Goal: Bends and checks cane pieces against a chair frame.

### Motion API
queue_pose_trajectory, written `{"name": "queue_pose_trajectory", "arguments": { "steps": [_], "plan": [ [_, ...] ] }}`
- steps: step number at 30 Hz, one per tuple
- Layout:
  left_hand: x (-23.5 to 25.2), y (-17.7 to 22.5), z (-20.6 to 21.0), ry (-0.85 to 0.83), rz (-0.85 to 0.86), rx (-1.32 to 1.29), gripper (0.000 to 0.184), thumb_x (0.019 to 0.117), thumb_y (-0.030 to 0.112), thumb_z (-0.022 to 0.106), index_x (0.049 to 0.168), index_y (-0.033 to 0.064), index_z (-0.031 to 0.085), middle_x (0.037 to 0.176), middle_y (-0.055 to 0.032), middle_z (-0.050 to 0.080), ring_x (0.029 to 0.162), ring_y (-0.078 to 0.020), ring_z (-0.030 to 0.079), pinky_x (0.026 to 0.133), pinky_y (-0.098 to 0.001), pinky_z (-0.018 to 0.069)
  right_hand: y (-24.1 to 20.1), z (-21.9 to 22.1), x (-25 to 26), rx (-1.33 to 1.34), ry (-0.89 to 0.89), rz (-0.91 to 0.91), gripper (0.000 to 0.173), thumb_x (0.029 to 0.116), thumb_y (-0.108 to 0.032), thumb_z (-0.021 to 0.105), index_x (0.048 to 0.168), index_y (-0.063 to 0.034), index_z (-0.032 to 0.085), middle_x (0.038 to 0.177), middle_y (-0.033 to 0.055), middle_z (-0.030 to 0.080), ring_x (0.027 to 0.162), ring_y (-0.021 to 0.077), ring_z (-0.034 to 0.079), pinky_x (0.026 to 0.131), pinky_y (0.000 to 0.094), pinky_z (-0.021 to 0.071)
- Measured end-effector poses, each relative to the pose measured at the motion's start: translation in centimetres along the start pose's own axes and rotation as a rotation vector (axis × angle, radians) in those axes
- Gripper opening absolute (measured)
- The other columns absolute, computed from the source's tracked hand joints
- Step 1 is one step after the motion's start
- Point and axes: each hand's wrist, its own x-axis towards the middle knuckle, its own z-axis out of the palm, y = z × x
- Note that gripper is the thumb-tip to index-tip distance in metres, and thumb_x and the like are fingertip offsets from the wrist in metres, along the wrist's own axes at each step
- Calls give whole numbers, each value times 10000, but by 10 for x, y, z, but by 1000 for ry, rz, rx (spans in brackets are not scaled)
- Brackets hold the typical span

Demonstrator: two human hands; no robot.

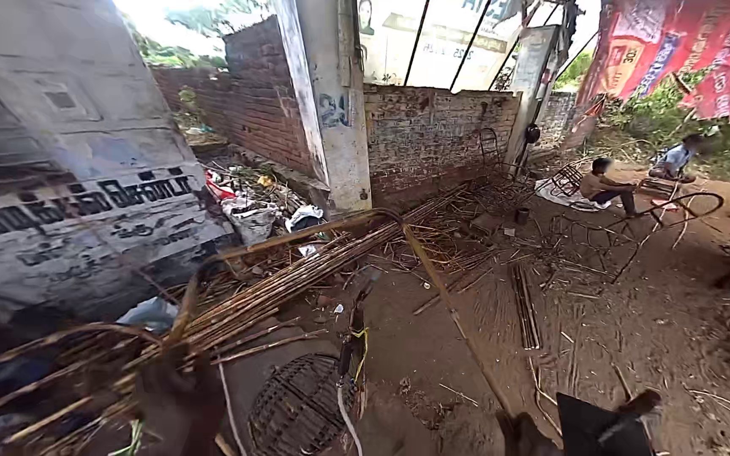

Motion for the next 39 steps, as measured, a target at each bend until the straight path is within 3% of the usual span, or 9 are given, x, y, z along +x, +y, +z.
{"name": "queue_pose_trajectory", "arguments": {
  "steps": [1,2,4,8,11,14,18,25,39],
  "plan": [
    [-2,-5,24,-168,-46,-10,406,1056,244,547,1335,-49,572,1305,-314,593,1180,-447,611,1013,-604,488,4,66,40,-2,187,-84,586,1036,-546,478,977,-11,709,770,196,703,737,392,718,649,592,564],
    [-7,-8,50,-392,-98,-20,413,1066,270,549,1351,-29,570,1257,-275,631,1117,-407,649,974,-597,518,1,107,74,0,184,-99,607,1021,-610,454,952,-62,705,731,147,688,705,360,709,624,580,560],
    [-11,-12,108,-800,-164,-1,546,1056,374,563,1471,25,499,1286,-222,650,1152,-375,657,1008,-587,518,-34,142,128,-13,42,-70,657,1010,-685,395,1009,-107,707,797,117,711,792,329,725,701,565,569],
    [-14,-5,207,-1099,-124,134,656,1041,582,460,1491,105,491,1217,-189,696,1118,-384,683,955,-615,536,-98,163,198,-62,24,-99,629,1026,-661,387,1054,-118,703,848,118,728,842,320,735,731,551,574],
    [-3,9,233,-1094,-229,189,684,1025,629,426,1496,136,467,1191,-189,704,1087,-395,695,909,-639,545,-122,180,236,-123,74,-158,637,1022,-666,393,1049,-113,708,862,128,734,851,331,737,735,562,576],
    [11,8,242,-1102,-285,237,700,1007,674,396,1389,113,567,1211,-181,701,1124,-389,685,914,-633,542,-140,193,263,-161,83,-185,649,1017,-672,399,1042,-102,707,879,141,737,864,349,736,731,575,572],
    [14,-2,248,-1159,-267,236,637,1045,612,313,1241,119,664,1211,-160,704,1152,-363,676,925,-624,536,-155,201,283,-195,75,-208,638,1015,-670,407,1021,-105,704,864,136,737,853,344,738,716,565,571],
    [8,6,258,-1119,-364,227,648,1073,565,270,1153,99,713,1185,-159,716,1136,-343,685,919,-600,539,-174,181,293,-183,-65,-156,639,1023,-676,373,1098,-122,683,939,120,742,945,321,732,793,549,562],
    [11,-3,251,-1110,-300,174,625,1063,593,362,1181,73,688,1122,-178,720,1093,-360,690,908,-607,530,-193,175,296,-171,-71,-155,673,1017,-693,348,1095,-113,680,950,114,741,949,307,734,791,532,569]
  ]
}}
